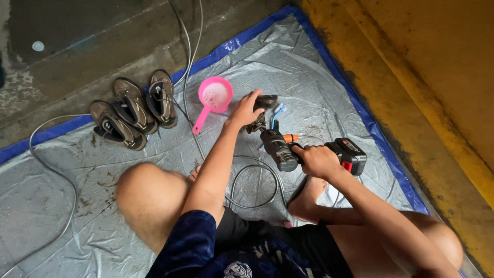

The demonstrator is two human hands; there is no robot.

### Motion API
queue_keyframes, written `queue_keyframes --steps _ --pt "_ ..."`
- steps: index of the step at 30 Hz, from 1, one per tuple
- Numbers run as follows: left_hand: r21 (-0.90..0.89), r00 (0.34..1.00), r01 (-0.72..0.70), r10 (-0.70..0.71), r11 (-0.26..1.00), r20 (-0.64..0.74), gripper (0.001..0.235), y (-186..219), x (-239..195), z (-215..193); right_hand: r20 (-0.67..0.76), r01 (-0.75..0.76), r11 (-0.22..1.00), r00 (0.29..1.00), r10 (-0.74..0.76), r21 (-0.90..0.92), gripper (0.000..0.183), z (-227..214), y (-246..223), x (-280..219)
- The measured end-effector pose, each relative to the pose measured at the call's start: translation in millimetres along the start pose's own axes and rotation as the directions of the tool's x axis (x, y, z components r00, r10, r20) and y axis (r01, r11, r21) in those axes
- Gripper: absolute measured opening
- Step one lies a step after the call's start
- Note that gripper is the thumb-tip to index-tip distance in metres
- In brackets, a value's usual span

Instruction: The person scrubs the sole of a black sneaker with a toothbrush and then uses a power drill with a brush attachment to clean the upper part of the shoe. They repeat this process on a second sneaker, handling them one at a time.

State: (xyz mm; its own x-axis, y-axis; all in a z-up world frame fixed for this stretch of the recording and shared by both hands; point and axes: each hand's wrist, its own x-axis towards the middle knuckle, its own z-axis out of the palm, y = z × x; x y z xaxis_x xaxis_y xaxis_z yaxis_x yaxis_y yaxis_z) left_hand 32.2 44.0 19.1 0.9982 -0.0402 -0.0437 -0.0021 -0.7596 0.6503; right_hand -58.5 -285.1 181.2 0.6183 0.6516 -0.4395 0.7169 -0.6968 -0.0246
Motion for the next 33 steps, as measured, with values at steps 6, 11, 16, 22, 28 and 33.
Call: queue_keyframes --steps 6,11,16,22,28,33 --pt "-0.273 0.952 -0.209 0.131 0.939 -0.277 0.059 17 -28 -26 -0.025 -0.039 0.999 0.999 0.039 0.016 0.069 3 -5 9" --pt "-0.234 0.929 -0.255 0.171 0.938 -0.328 0.063 39 -31 -38 -0.092 -0.051 0.999 0.994 0.051 -0.001 0.067 -18 -8 26" --pt "-0.158 0.866 -0.318 0.219 0.935 -0.449 0.065 48 -33 -51 -0.08 -0.113 0.992 0.99 0.117 0.053 0.063 -72 -14 18" --pt "-0.053 0.73 -0.438 0.321 0.897 -0.603 0.065 66 -37 -64 -0.07 -0.18 0.979 0.98 0.187 0.094 0.062 -89 -6 8" --pt "0.005 0.674 -0.466 0.359 0.885 -0.646 0.064 83 -34 -74 -0.149 -0.187 0.976 0.968 0.203 0.112 0.059 -78 1 0" --pt "-0.01 0.684 -0.435 0.324 0.9 -0.653 0.064 63 -4 -79 -0.185 -0.178 0.983 0.965 0.184 0.047 0.053 -65 1 -11"
